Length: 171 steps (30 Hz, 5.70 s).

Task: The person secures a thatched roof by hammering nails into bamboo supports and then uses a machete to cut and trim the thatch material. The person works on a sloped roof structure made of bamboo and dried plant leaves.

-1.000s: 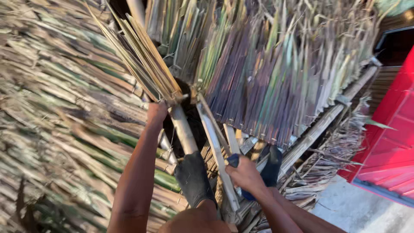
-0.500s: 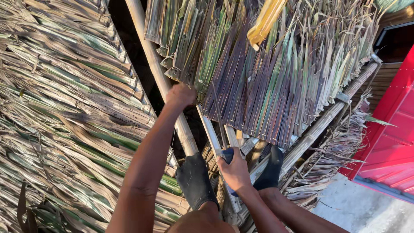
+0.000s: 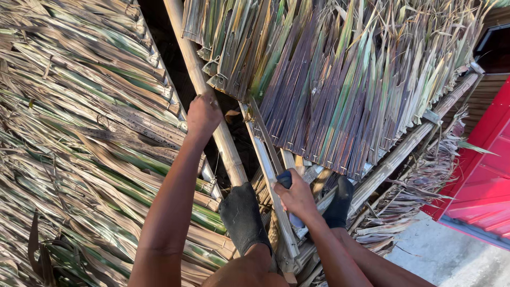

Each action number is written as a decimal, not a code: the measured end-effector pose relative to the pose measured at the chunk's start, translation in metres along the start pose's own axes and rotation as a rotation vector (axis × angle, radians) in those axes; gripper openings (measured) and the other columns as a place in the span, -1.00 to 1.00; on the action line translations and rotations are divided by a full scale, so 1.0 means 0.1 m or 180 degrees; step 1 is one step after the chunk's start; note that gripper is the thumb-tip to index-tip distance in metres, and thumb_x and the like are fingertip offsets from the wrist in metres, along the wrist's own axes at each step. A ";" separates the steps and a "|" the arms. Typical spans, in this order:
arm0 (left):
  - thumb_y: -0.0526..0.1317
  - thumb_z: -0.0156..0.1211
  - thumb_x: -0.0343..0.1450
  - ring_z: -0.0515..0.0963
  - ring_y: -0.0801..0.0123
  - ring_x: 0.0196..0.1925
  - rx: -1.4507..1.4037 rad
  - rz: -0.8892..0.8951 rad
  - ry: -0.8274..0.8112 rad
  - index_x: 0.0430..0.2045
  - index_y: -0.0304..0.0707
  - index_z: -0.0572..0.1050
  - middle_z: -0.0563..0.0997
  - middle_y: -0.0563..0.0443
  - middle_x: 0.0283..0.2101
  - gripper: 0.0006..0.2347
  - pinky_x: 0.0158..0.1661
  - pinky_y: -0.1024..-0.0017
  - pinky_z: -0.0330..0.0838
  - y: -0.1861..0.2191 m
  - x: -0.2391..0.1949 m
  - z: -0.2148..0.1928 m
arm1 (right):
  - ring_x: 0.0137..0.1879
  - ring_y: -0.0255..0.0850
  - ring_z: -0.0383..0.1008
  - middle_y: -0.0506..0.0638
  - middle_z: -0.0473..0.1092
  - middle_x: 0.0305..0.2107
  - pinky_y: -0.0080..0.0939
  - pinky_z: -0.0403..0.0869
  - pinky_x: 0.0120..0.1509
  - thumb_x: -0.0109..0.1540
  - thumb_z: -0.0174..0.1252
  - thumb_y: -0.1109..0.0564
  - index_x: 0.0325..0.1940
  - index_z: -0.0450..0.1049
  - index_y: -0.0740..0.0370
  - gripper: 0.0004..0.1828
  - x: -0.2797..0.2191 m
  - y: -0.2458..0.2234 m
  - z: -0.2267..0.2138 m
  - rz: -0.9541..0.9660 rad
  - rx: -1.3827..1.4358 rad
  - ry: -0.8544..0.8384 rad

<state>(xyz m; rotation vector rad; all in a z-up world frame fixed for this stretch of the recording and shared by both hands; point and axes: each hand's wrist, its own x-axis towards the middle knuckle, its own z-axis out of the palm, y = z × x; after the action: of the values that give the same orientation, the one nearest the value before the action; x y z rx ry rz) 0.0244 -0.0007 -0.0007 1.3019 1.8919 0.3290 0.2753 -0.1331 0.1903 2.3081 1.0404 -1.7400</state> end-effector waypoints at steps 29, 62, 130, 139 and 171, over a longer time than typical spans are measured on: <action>-0.14 0.45 0.25 0.71 0.21 -0.12 -0.1605 -0.1734 0.0176 -0.11 -0.26 0.64 0.71 -0.16 -0.15 -0.64 -0.03 0.33 0.55 -0.45 1.03 0.85 | -0.25 0.16 0.58 0.29 0.51 -0.42 0.07 0.51 -0.22 0.13 0.33 0.04 -0.13 0.38 0.31 -0.61 0.11 -0.48 0.50 -0.0430 -0.1485 0.0690; 0.22 0.33 0.33 0.54 -0.10 0.19 0.0430 -0.0556 -0.1202 -0.01 -0.42 0.50 0.58 -0.35 0.09 -0.38 0.16 0.13 0.43 0.00 0.90 0.21 | -0.44 -0.01 0.57 0.21 0.48 -0.57 0.01 0.50 -0.30 0.15 0.33 0.01 -0.32 0.47 0.36 -0.67 0.53 0.19 0.65 -0.0266 -0.1177 0.0558; -0.14 -0.05 0.49 0.31 -0.13 0.40 0.0390 -0.0597 -0.0631 0.13 -0.25 0.40 0.48 -0.29 0.26 -0.66 0.33 -0.06 0.16 -0.23 0.69 0.38 | -0.28 0.04 0.59 0.29 0.54 -0.42 0.01 0.50 -0.18 0.15 0.33 -0.04 -0.15 0.49 0.35 -0.60 -0.09 -0.68 0.24 0.0032 -0.1144 0.0344; -0.16 0.04 0.36 0.28 -0.08 0.33 0.0306 -0.0636 -0.0735 0.06 -0.26 0.39 0.46 -0.26 0.19 -0.62 0.23 -0.03 0.15 -0.11 0.84 0.27 | -0.39 -0.21 0.60 0.11 0.49 -0.48 -0.16 0.57 -0.34 0.22 0.21 0.12 -0.13 0.45 0.31 -0.78 -0.01 -0.86 0.39 -0.1208 -0.0557 0.1113; -0.05 0.18 0.45 0.37 -0.18 0.25 0.0616 -0.0136 -0.0286 0.15 -0.38 0.26 0.37 -0.38 0.20 -0.53 0.19 -0.05 0.25 0.10 0.53 0.26 | -0.38 -0.04 0.56 0.20 0.52 -0.42 0.01 0.50 -0.31 0.16 0.28 0.06 0.06 0.32 0.26 -0.53 -0.02 -0.65 0.11 -0.0141 -0.0806 0.0530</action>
<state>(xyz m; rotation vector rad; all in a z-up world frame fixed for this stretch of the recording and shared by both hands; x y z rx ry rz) 0.0421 0.0440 -0.0363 1.3765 1.9089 0.0649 0.2303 -0.0891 0.2093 2.3131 1.2656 -1.3547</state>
